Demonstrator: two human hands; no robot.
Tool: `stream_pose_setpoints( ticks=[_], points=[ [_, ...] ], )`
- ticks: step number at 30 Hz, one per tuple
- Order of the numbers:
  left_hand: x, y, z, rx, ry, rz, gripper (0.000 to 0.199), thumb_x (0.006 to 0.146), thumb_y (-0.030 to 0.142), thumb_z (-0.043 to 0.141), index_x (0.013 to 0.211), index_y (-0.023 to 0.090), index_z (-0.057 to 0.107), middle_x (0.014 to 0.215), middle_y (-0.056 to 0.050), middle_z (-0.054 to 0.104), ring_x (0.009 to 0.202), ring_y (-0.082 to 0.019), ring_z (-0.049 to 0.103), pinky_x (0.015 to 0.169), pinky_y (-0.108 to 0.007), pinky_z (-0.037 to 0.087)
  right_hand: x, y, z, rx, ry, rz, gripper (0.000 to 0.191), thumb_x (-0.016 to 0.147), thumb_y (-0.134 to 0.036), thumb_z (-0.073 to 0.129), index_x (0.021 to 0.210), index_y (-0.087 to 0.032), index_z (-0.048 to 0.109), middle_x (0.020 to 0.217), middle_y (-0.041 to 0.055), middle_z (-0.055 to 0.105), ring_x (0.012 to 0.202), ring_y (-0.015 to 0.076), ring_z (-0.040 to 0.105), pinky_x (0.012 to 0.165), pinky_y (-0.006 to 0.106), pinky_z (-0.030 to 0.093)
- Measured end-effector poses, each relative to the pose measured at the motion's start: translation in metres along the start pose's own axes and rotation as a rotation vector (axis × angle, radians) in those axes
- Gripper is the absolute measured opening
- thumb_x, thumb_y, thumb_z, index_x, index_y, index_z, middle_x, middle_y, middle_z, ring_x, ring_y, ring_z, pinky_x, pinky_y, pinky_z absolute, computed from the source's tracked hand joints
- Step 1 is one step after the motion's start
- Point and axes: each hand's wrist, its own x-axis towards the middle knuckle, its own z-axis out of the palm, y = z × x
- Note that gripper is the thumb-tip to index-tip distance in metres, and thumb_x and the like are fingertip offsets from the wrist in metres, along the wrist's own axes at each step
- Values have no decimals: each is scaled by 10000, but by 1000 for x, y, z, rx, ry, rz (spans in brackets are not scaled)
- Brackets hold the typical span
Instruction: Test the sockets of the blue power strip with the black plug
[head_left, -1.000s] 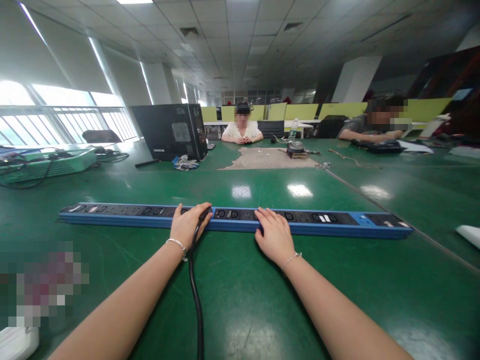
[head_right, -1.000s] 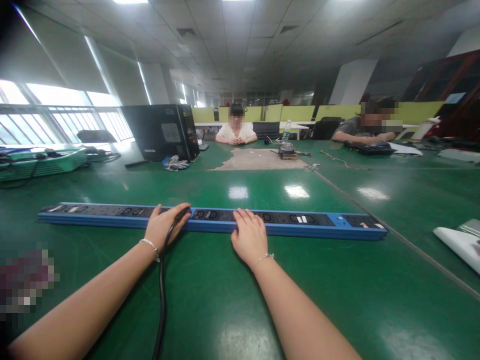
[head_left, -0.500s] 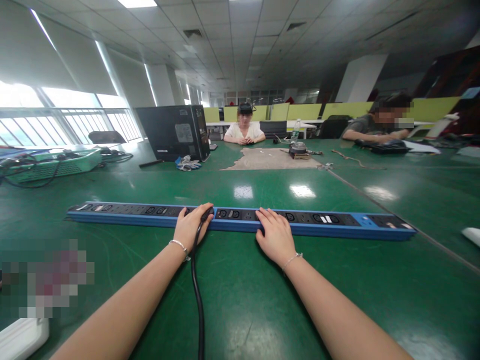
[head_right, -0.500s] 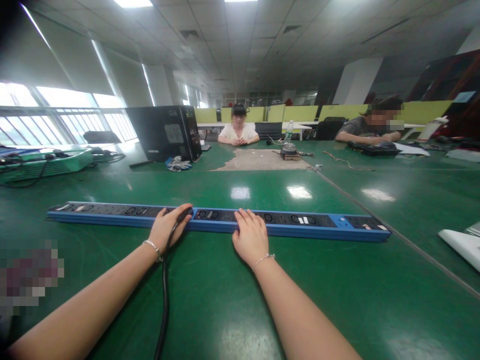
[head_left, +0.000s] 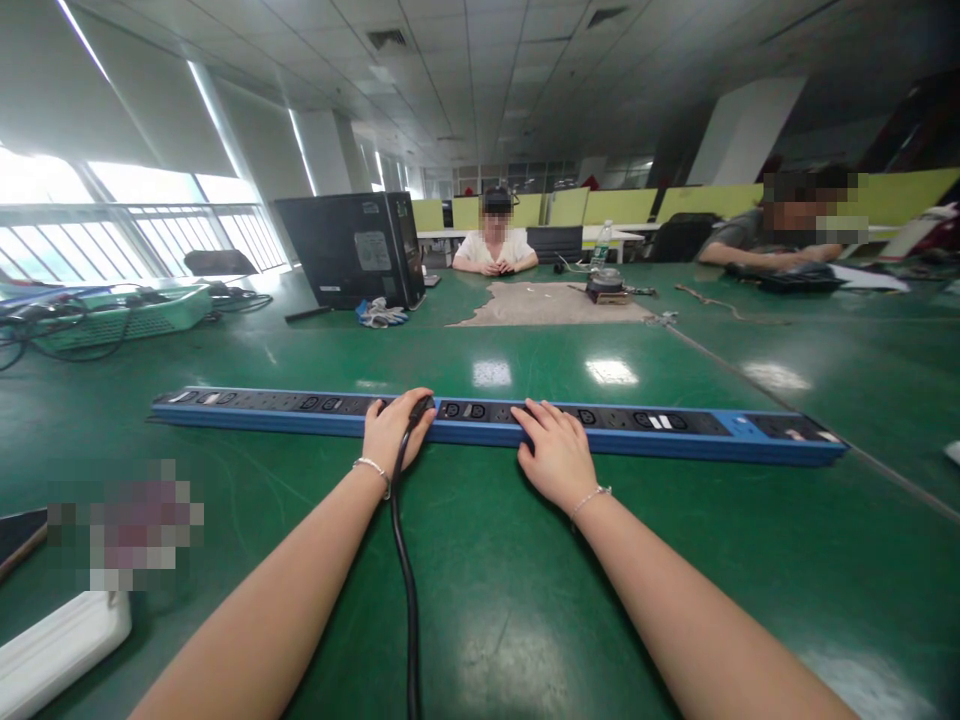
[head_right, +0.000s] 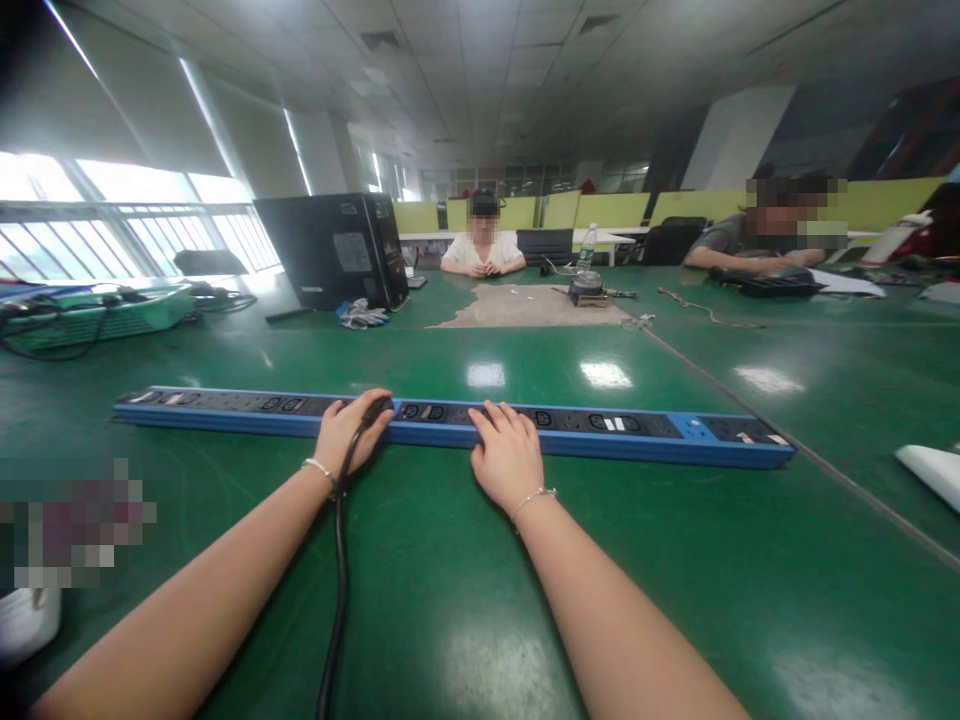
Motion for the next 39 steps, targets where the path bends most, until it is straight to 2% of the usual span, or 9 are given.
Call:
stream_pose_setpoints(
  ticks=[3,10,13,16,20,23,26,31,39],
  points=[
    [1,-2,2,-22,-5,6,273,880,352,445,1141,325,522,1114,5,679,1052,-195,600,1039,-445,258,0,0,1,-1,9,4,466,790,-192,485,1246,-264,549,1349,20,512,1252,217,414,1045,405,275],
    [3,-8,10,-169,112,1,231,852,310,493,1075,303,553,988,11,700,966,-195,623,996,-423,320,0,1,0,-1,16,-7,467,784,-188,491,1241,-263,552,1340,19,521,1242,215,423,1035,399,285],
    [8,-11,-2,-324,287,-2,277,861,385,471,1097,257,540,1005,-18,670,857,-178,629,846,-336,438,0,1,0,-3,17,-10,462,789,-193,490,1241,-263,551,1337,19,524,1242,213,423,1034,396,287],
    [16,-23,-21,-393,406,-12,335,858,432,467,1116,229,533,1033,-33,646,832,-162,613,785,-295,461,0,1,0,-4,18,-8,460,789,-195,491,1239,-264,553,1336,19,525,1241,214,424,1033,396,290],
    [24,-65,-38,-350,317,-98,344,824,430,498,1082,213,565,944,-32,666,828,-175,607,785,-305,473,0,0,0,-8,19,-9,466,784,-194,495,1241,-260,553,1337,21,524,1238,215,426,1028,397,298],
    [23,-103,-40,-316,271,-126,371,800,449,504,1078,212,566,1000,-46,668,886,-194,610,837,-333,469,1,1,0,-8,18,-12,471,779,-190,497,1241,-258,554,1338,25,523,1236,218,428,1025,400,303],
    [20,-128,-38,-312,203,-135,408,782,478,499,1087,213,559,1030,-57,669,938,-212,609,885,-364,457,1,1,-1,-7,16,-17,467,783,-191,491,1241,-253,555,1339,27,522,1236,221,429,1023,402,304],
    [18,-135,-36,-246,57,-97,447,781,504,471,1125,228,547,1070,-59,667,967,-227,620,917,-379,445,1,1,-1,-12,11,-21,459,791,-199,486,1242,-250,554,1338,28,523,1239,221,426,1021,404,305],
    [18,-126,-37,-27,-41,-13,402,822,446,417,1141,246,559,1122,-46,663,1006,-233,618,908,-366,438,1,1,-1,-10,8,-15,462,791,-204,484,1245,-255,551,1342,22,520,1241,219,423,1025,402,298]
  ],
)
